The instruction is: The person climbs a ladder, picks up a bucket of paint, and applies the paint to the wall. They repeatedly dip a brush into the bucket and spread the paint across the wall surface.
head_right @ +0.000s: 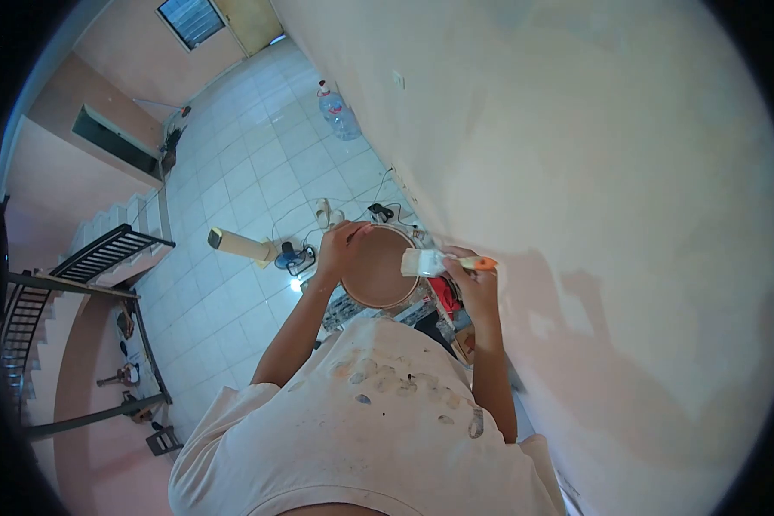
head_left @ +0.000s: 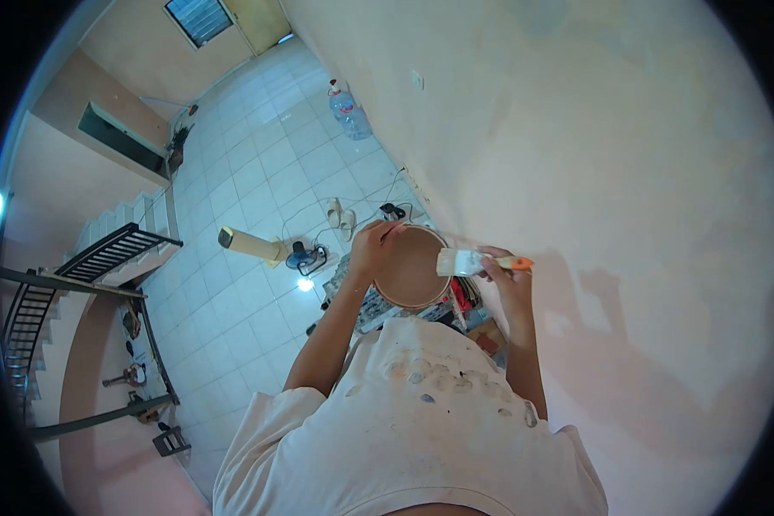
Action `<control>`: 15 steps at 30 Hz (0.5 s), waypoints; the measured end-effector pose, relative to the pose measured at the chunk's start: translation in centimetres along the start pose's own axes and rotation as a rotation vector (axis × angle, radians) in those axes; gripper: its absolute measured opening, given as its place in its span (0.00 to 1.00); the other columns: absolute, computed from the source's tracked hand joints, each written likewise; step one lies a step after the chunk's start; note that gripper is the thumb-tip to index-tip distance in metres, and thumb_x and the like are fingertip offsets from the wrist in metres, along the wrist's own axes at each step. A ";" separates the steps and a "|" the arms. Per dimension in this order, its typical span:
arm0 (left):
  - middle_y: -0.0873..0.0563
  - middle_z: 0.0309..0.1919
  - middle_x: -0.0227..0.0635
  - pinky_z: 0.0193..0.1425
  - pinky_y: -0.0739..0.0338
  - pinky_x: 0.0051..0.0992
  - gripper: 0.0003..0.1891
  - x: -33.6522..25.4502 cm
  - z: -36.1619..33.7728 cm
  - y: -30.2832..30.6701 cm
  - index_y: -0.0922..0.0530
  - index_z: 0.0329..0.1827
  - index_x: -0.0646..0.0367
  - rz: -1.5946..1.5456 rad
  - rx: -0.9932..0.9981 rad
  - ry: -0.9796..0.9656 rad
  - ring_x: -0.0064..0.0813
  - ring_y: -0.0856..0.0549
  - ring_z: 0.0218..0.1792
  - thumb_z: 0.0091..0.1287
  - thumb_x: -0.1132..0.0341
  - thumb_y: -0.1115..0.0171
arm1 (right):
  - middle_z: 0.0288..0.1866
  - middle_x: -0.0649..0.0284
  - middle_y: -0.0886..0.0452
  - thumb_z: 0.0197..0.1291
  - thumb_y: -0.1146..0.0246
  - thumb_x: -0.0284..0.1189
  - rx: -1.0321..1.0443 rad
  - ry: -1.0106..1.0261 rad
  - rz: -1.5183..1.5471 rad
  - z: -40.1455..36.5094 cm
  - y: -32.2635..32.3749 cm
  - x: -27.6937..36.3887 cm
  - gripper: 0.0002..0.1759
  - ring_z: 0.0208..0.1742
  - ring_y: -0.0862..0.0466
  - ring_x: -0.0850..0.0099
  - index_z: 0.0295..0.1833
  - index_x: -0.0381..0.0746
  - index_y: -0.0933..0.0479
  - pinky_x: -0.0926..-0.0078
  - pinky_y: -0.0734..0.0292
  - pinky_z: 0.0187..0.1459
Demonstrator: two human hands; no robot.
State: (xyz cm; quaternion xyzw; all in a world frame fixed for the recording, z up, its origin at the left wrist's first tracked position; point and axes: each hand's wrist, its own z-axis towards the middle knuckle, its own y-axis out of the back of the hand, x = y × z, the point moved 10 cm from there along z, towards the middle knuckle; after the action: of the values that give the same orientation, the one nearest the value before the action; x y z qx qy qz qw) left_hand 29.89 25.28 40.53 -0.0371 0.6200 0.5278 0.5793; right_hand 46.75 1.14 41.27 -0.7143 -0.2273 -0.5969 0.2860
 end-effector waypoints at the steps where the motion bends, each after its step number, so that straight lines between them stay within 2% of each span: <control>1: 0.14 0.31 0.42 0.37 0.22 0.37 0.13 -0.1 0.0 0.1 0.11 0.47 0.57 -0.035 -0.011 -0.020 0.44 0.15 0.32 0.71 0.57 0.33 | 0.41 0.64 0.13 0.69 0.32 0.28 0.051 0.002 -0.035 0.2 -1.4 -0.2 0.14 0.39 0.16 0.80 0.54 0.30 0.16 0.81 0.20 0.43; 4: 0.14 0.32 0.42 0.36 0.23 0.37 0.13 0.0 0.1 -0.1 0.11 0.47 0.58 -0.050 -0.015 -0.010 0.43 0.15 0.31 0.71 0.57 0.33 | 0.39 0.65 0.13 0.69 0.31 0.28 0.138 0.036 -0.074 0.8 -4.4 -1.2 0.11 0.37 0.16 0.81 0.50 0.32 0.16 0.83 0.20 0.41; 6: 0.14 0.32 0.41 0.36 0.23 0.37 0.13 0.2 0.0 -0.1 0.11 0.47 0.57 -0.057 -0.009 0.016 0.43 0.15 0.30 0.71 0.57 0.33 | 0.37 0.66 0.13 0.69 0.32 0.28 0.243 0.091 -0.275 0.8 -6.4 -1.1 0.10 0.34 0.18 0.83 0.48 0.31 0.15 0.83 0.22 0.39; 8: 0.14 0.32 0.40 0.35 0.23 0.36 0.13 0.5 0.1 -0.2 0.11 0.47 0.57 -0.061 -0.006 0.041 0.43 0.15 0.30 0.71 0.57 0.33 | 0.35 0.68 0.13 0.66 0.30 0.27 0.272 0.071 -0.326 1.2 -7.1 -2.1 0.09 0.33 0.21 0.85 0.47 0.34 0.14 0.82 0.25 0.36; 10: 0.14 0.33 0.39 0.35 0.22 0.35 0.13 0.6 0.1 -0.5 0.11 0.47 0.55 -0.065 -0.006 0.008 0.42 0.15 0.30 0.71 0.56 0.33 | 0.31 0.64 0.15 0.62 0.30 0.26 0.334 0.092 -0.458 1.2 -8.6 -2.1 0.09 0.29 0.20 0.79 0.48 0.38 0.15 0.77 0.25 0.35; 11: 0.14 0.33 0.39 0.35 0.22 0.35 0.13 0.8 0.0 -0.6 0.11 0.47 0.55 -0.068 -0.008 0.016 0.42 0.15 0.30 0.71 0.56 0.33 | 0.31 0.64 0.15 0.62 0.30 0.26 0.340 0.086 -0.462 1.4 -9.1 -2.2 0.09 0.29 0.20 0.79 0.48 0.38 0.15 0.77 0.25 0.35; 13: 0.14 0.33 0.38 0.36 0.23 0.36 0.12 0.8 0.0 -0.6 0.11 0.47 0.54 -0.092 -0.008 0.021 0.42 0.15 0.30 0.71 0.56 0.33 | 0.29 0.57 0.18 0.59 0.30 0.25 0.366 0.204 -0.598 1.5 -10.9 -0.6 0.10 0.29 0.19 0.64 0.47 0.39 0.19 0.70 0.24 0.36; 14: 0.14 0.33 0.38 0.36 0.23 0.36 0.12 0.7 0.0 -0.5 0.11 0.47 0.54 -0.095 -0.009 0.021 0.42 0.15 0.30 0.71 0.56 0.33 | 0.29 0.57 0.18 0.59 0.30 0.25 0.366 0.205 -0.600 1.7 -11.5 -0.6 0.10 0.29 0.19 0.64 0.47 0.39 0.19 0.70 0.24 0.36; 15: 0.14 0.33 0.38 0.36 0.23 0.37 0.12 0.7 0.1 -0.6 0.11 0.47 0.54 -0.099 -0.006 0.023 0.43 0.15 0.31 0.71 0.56 0.33 | 0.30 0.54 0.18 0.59 0.30 0.26 0.394 0.225 -0.607 1.8 -12.3 -0.4 0.10 0.31 0.18 0.58 0.45 0.38 0.22 0.67 0.23 0.37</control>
State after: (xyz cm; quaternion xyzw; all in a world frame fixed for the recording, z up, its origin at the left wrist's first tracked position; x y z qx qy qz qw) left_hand 30.06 25.50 39.64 -0.0756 0.6225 0.5001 0.5972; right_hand 39.76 11.42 42.33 -0.4759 -0.5062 -0.6739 0.2513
